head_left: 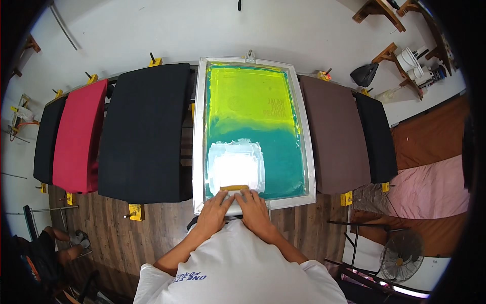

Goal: Applying ink to a screen printing frame using a squeegee to print designs on garments.

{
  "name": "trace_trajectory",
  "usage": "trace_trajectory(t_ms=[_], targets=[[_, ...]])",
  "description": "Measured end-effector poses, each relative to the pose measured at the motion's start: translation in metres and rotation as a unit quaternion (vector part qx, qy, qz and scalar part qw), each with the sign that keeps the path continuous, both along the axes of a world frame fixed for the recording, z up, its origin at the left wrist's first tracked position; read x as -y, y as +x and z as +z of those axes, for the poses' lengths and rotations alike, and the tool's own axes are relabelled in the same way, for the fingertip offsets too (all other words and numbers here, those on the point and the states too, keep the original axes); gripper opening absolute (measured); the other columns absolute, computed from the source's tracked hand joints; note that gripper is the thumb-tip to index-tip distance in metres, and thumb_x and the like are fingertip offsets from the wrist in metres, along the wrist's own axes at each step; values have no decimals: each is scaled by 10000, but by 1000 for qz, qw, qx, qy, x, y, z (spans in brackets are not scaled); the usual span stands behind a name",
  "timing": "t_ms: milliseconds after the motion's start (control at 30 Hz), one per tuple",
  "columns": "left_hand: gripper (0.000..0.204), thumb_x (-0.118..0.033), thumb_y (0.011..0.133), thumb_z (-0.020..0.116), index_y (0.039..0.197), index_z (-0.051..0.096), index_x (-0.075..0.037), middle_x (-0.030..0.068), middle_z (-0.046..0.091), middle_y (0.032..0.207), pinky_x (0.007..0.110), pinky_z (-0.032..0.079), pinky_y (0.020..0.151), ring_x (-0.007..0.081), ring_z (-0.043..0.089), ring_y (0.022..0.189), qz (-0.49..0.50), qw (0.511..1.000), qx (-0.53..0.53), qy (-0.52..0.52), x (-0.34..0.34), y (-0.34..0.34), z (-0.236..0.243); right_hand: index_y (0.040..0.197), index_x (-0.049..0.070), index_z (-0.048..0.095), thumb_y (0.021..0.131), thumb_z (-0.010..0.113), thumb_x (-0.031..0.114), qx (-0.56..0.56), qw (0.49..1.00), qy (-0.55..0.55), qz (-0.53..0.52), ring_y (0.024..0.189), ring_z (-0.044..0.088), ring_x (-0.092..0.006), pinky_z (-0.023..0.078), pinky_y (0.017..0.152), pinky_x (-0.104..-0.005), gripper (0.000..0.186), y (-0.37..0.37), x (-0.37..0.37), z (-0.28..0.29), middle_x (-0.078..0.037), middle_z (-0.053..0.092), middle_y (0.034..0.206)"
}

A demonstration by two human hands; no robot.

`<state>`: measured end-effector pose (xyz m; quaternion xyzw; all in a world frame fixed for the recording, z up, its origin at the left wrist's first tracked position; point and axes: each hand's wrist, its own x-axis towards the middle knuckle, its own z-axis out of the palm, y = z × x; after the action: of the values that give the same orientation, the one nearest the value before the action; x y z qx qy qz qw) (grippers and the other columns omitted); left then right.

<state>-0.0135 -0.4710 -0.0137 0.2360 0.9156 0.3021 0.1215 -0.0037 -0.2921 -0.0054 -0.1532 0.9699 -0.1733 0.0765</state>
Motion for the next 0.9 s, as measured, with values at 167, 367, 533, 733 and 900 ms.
trace_trajectory(t_ms=[167, 367, 533, 733, 900], targets=[[658, 27, 705, 683, 1344, 537, -33, 239, 523, 1351, 454, 391, 1041, 394, 520, 1234, -5, 999, 26, 24, 2, 3, 1, 1243, 14, 570, 764, 598, -28, 60, 997, -38, 12, 1223, 467, -365, 400, 942, -468, 482, -1, -1, 21, -187, 520, 1279], [649, 29, 680, 675, 1316, 551, -14, 243, 553, 1303, 460, 435, 982, 394, 576, 1140, -6, 999, 26, 36, 2, -1, 8, 1201, 42, 591, 708, 650, -35, 89, 995, -43, 17, 1161, 508, -343, 423, 916, -470, 503, -6, -6, 12, -156, 559, 1226], [550, 83, 634, 621, 1176, 624, -7, 233, 653, 1078, 462, 501, 852, 385, 634, 978, 9, 997, -14, 77, -2, -59, 7, 1143, 104, 629, 686, 674, -20, 34, 999, -30, 11, 1073, 556, -332, 469, 830, -489, 476, -63, -7, 8, -110, 602, 1100], [477, 107, 651, 604, 1111, 661, -6, 226, 671, 1004, 461, 531, 799, 408, 649, 884, 20, 994, -59, 94, -4, -116, -10, 1062, 97, 659, 728, 646, 16, 30, 999, 20, 11, 1001, 590, -349, 516, 756, -487, 345, -129, -6, -2, -130, 635, 1021], [497, 99, 623, 631, 1113, 654, 20, 212, 651, 1061, 445, 546, 758, 392, 656, 850, 6, 994, -72, 79, -4, -78, -22, 1095, 73, 643, 666, 641, -26, 6, 999, -31, -12, 1013, 571, -346, 507, 788, -458, 440, -80, -4, -4, -130, 624, 1073]])
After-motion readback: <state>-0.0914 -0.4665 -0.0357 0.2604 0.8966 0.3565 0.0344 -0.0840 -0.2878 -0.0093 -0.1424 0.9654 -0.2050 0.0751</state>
